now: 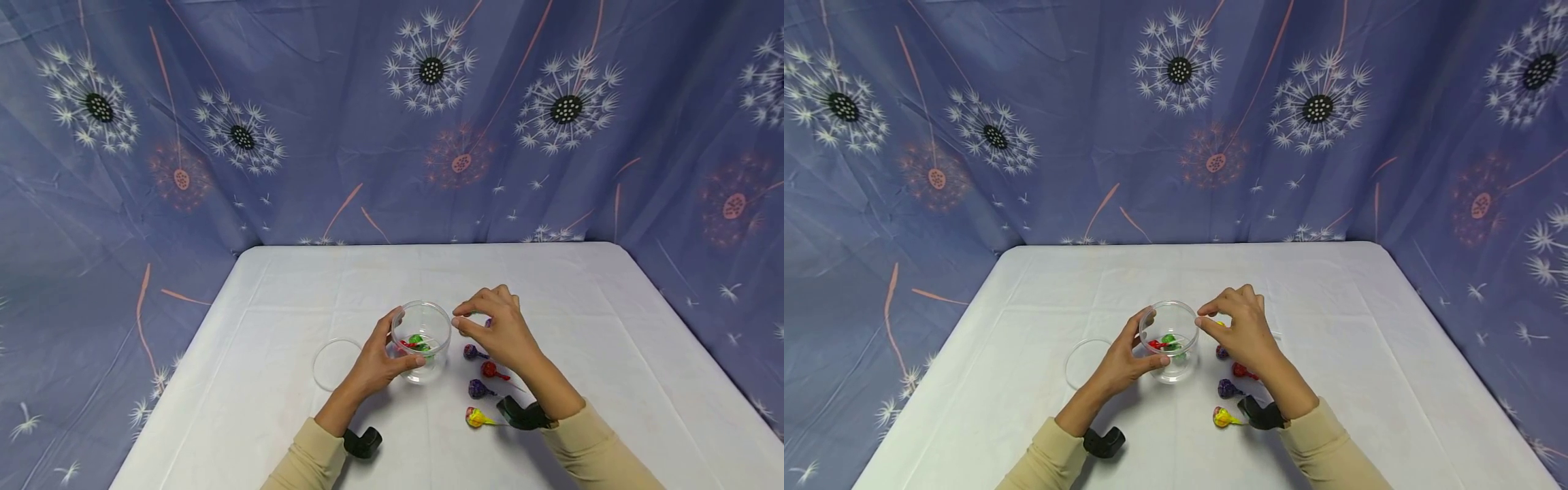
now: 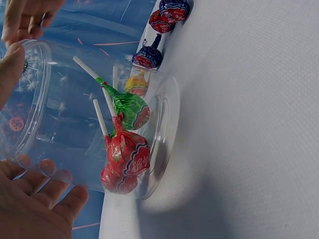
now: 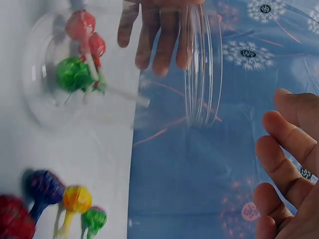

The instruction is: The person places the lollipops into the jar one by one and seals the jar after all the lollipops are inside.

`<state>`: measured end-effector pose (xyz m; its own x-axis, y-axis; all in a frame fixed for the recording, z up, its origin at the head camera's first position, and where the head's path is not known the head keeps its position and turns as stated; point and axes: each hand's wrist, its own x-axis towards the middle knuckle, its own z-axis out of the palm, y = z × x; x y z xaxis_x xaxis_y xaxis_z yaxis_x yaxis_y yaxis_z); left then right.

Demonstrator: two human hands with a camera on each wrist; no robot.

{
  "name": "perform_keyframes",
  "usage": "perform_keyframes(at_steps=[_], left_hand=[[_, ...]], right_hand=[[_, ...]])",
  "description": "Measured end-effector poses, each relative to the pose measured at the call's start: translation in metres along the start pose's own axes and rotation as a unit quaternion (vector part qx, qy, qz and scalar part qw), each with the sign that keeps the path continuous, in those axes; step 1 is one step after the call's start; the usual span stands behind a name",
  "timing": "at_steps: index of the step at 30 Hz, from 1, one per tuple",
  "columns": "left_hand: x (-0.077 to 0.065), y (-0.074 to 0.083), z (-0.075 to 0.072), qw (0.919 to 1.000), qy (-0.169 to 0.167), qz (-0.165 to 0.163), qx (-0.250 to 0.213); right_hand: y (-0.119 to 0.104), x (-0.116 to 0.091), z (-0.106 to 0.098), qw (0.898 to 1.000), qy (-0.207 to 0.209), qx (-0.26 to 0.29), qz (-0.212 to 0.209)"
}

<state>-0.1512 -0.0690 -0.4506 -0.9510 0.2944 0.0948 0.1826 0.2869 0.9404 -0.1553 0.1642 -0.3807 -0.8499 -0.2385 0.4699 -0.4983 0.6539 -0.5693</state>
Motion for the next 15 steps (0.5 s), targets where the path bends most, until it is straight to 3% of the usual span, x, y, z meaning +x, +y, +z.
perform_keyframes(at_steps=[15], left_hand=[[-0.002, 0.001, 0.0, 1.0, -0.001, -0.002, 0.005]], right_hand=[[0.02, -0.055, -0.014, 0.996, 0.013, -0.057, 0.07]])
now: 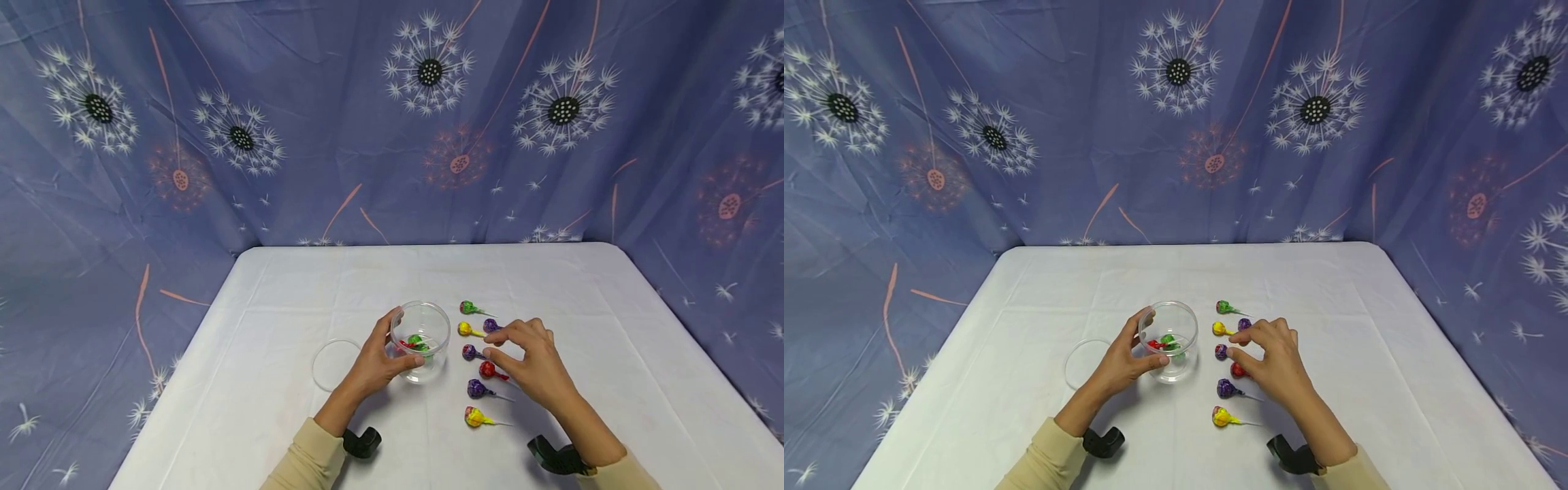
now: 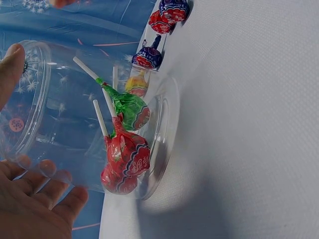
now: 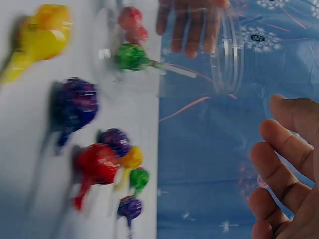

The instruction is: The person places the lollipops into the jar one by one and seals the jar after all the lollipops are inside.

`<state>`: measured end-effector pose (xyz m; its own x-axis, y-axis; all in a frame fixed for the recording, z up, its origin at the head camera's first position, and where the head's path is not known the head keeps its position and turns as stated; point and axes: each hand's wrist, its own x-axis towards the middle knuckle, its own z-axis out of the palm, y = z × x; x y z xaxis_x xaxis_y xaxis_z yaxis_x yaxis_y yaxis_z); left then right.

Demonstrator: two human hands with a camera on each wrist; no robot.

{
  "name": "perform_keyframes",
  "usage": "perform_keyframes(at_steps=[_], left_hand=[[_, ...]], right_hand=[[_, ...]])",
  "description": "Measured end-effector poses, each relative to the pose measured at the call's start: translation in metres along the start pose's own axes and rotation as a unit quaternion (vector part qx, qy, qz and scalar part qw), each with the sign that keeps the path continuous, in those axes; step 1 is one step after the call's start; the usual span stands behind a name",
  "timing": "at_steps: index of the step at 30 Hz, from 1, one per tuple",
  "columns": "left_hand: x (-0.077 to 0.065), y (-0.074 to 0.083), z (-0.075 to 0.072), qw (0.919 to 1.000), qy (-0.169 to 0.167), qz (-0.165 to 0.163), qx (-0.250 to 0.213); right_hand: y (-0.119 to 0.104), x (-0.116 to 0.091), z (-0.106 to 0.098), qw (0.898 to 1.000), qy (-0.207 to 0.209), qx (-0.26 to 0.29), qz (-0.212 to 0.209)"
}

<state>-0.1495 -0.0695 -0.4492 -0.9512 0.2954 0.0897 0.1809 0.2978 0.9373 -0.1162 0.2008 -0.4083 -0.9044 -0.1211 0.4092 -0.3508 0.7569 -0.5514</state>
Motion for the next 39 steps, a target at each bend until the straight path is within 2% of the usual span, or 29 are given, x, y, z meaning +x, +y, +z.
perform_keyframes(at_steps=[4, 12, 20, 25, 34, 36, 39], left_hand=[[-0.001, 0.001, 0.0, 1.0, 0.001, -0.001, -0.002], [0.0, 0.001, 0.0, 1.0, -0.002, -0.002, -0.005], [0.002, 0.001, 0.0, 0.9999, -0.004, -0.007, 0.009], [0.002, 0.001, 0.0, 1.0, -0.003, -0.006, 0.007], [0.001, 0.0, 0.001, 1.0, -0.002, -0.004, 0.002], [0.0, 0.002, 0.0, 1.0, -0.003, -0.008, 0.0], [-0.003, 0.014, -0.002, 0.9999, -0.006, -0.013, -0.001]], right_hand=[[0.008, -0.015, 0.003, 1.0, -0.004, -0.009, 0.005], [0.021, -0.044, 0.019, 1.0, -0.012, -0.011, -0.015], [0.024, -0.065, 0.027, 0.996, -0.067, -0.048, 0.041], [0.027, -0.072, 0.028, 0.993, -0.086, -0.061, 0.061], [0.031, -0.078, 0.028, 0.994, -0.081, -0.056, 0.047], [0.031, -0.079, 0.029, 0.995, -0.078, -0.053, 0.04], [0.033, -0.081, 0.03, 0.996, -0.072, -0.047, 0.027]])
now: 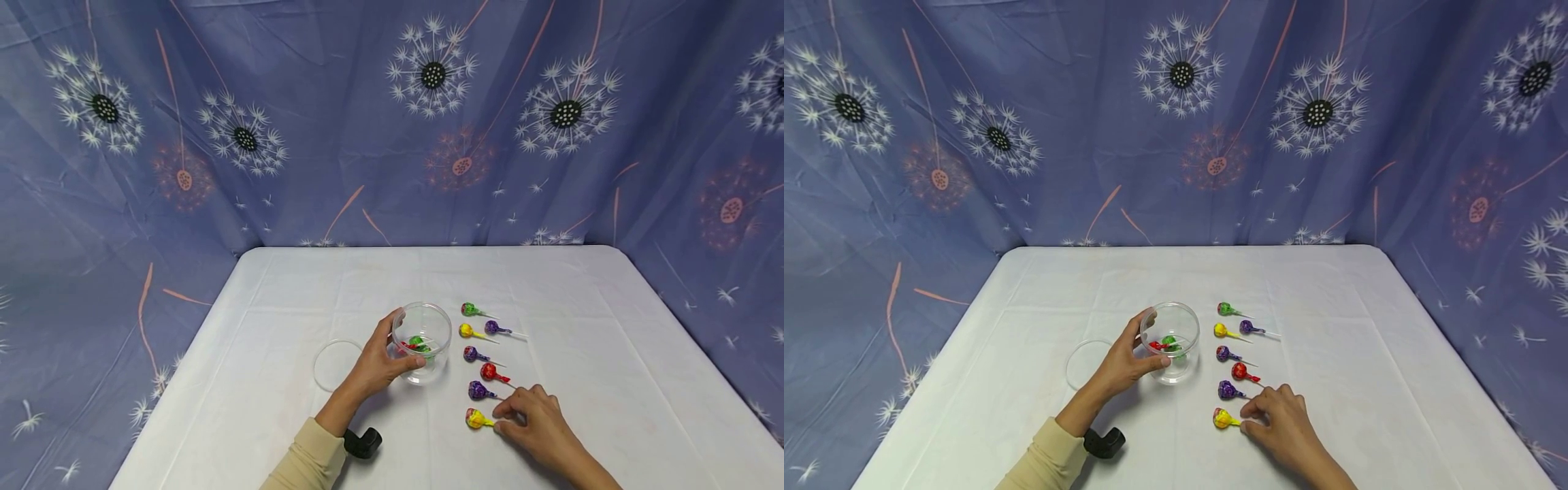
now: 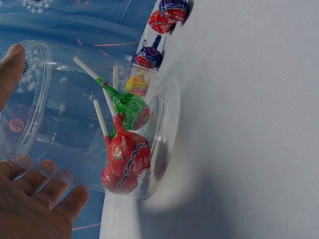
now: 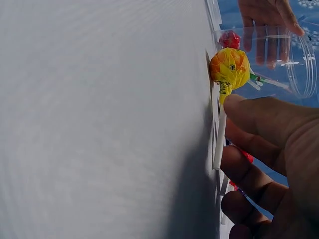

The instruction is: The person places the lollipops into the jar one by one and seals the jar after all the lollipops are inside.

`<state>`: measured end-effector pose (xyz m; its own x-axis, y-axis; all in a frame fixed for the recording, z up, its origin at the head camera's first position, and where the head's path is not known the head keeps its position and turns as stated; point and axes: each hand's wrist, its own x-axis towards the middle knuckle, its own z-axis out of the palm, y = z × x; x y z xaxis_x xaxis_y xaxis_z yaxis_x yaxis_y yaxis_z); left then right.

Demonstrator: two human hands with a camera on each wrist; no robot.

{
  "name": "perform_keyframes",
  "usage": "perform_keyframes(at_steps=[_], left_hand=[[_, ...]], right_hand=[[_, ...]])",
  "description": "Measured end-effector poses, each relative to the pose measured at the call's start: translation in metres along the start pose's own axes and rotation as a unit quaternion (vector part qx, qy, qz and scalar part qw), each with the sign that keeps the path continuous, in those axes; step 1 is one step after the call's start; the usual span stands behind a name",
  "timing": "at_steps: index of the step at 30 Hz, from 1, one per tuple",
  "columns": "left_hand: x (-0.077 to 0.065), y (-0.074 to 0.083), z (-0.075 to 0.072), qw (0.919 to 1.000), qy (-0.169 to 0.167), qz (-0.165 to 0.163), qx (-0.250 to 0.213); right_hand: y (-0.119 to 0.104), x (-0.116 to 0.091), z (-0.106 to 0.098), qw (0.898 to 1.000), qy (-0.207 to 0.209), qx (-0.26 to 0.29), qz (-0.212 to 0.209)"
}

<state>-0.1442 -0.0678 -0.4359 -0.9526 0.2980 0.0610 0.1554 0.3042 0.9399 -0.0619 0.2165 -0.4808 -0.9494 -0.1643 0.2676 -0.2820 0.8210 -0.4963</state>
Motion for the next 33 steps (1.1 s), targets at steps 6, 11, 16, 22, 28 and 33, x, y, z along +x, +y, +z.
perform_keyframes(at_steps=[6, 11, 16, 22, 28, 33], left_hand=[[-0.003, 0.009, -0.002, 1.0, 0.001, 0.008, -0.001], [0.005, -0.013, 0.001, 0.9998, 0.008, 0.017, 0.005], [0.004, -0.014, 0.002, 0.9998, 0.008, 0.014, 0.009], [0.004, -0.014, 0.002, 0.9999, 0.008, 0.008, 0.009], [0.004, -0.014, 0.002, 0.9999, 0.007, 0.008, 0.009], [0.004, -0.015, 0.002, 0.9999, 0.007, 0.011, 0.01]], right_hand=[[0.004, -0.001, 0.001, 1.0, -0.004, 0.009, -0.011], [0.004, -0.001, 0.001, 0.999, -0.029, 0.01, 0.012], [0.006, -0.003, 0.004, 1.0, -0.017, 0.011, 0.001], [0.008, -0.003, 0.008, 1.0, 0.009, 0.013, -0.021], [0.008, -0.003, 0.009, 0.999, 0.025, 0.028, -0.039], [0.004, -0.001, 0.007, 0.998, 0.022, 0.042, -0.032]])
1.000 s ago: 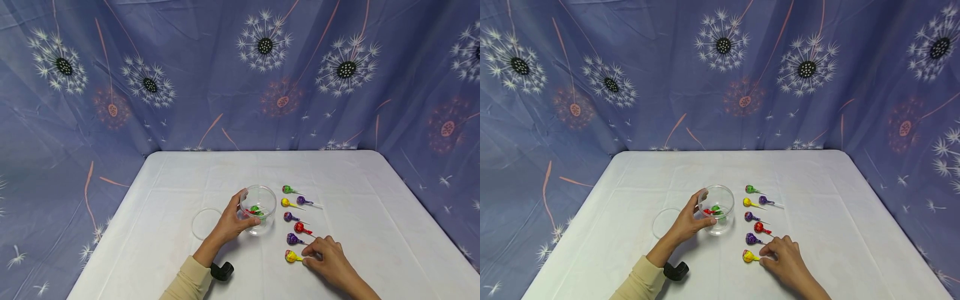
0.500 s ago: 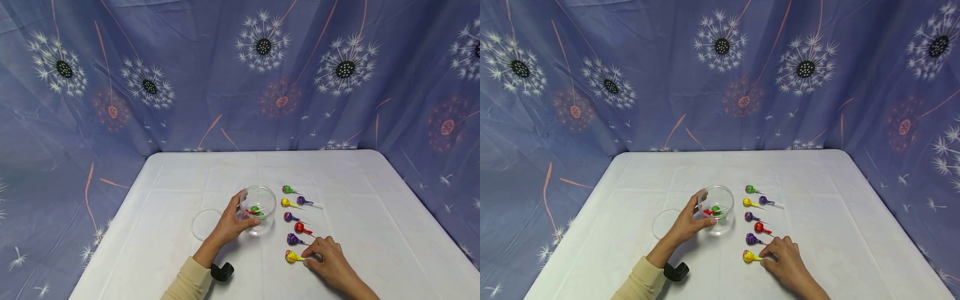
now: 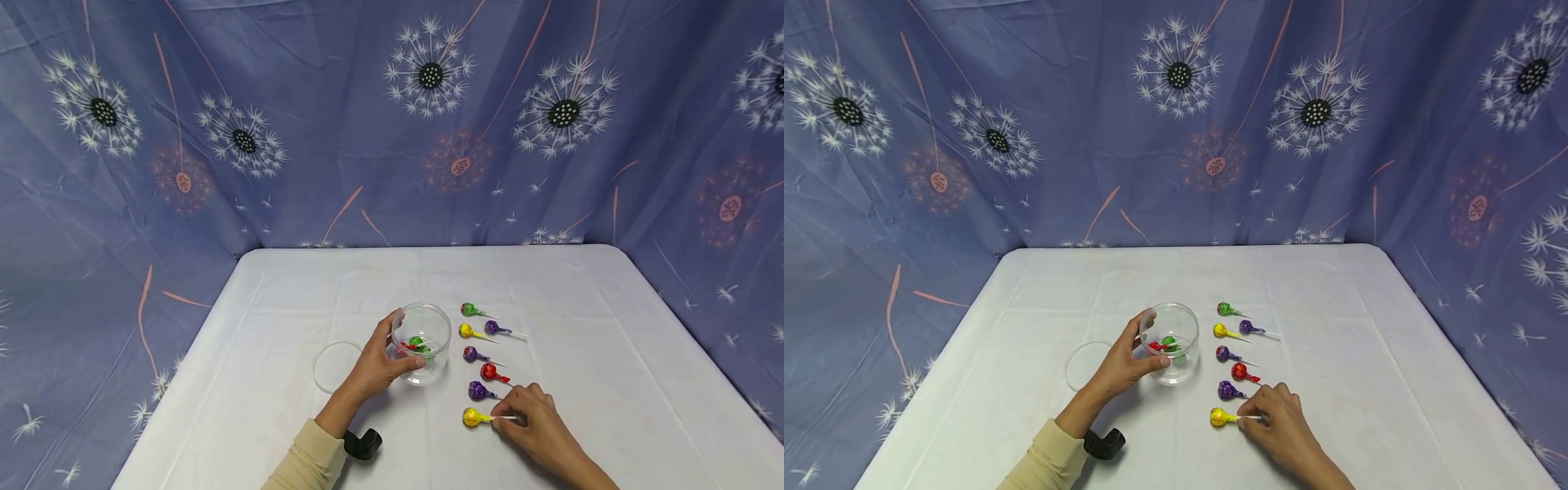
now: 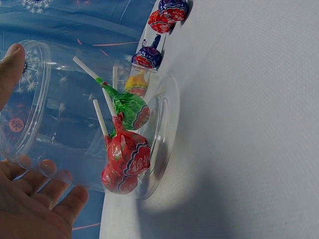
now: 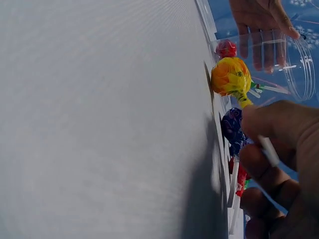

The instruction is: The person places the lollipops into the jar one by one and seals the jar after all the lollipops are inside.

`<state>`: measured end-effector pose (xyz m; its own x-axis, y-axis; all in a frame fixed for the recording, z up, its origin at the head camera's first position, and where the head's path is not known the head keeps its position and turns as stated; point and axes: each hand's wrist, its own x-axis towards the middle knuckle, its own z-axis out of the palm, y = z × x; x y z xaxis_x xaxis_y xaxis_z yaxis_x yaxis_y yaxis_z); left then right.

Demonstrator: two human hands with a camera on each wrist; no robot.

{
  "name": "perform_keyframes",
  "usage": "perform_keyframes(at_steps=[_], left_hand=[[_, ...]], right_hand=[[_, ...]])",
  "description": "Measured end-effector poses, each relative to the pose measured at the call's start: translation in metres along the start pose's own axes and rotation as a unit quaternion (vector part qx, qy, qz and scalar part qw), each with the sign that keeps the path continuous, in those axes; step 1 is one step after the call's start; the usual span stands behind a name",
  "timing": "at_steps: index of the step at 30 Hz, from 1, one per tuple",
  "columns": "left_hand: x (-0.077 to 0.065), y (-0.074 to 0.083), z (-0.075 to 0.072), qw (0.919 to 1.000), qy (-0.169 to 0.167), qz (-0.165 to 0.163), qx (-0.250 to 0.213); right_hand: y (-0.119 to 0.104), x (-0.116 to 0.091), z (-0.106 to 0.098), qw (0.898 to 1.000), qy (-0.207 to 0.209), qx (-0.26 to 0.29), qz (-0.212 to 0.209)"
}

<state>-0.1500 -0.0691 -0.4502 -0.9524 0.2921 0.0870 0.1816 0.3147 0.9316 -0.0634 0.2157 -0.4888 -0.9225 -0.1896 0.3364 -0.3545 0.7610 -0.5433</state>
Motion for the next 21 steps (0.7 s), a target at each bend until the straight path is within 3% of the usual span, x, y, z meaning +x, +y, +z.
perform_keyframes(at_steps=[5, 21], left_hand=[[-0.001, 0.001, 0.0, 1.0, -0.004, -0.004, -0.004], [0.0, 0.0, -0.001, 1.0, -0.002, -0.001, -0.006]], right_hand=[[-0.006, 0.004, -0.002, 1.0, -0.009, 0.005, 0.013], [-0.016, 0.022, 0.0, 0.998, 0.017, 0.049, -0.04]])
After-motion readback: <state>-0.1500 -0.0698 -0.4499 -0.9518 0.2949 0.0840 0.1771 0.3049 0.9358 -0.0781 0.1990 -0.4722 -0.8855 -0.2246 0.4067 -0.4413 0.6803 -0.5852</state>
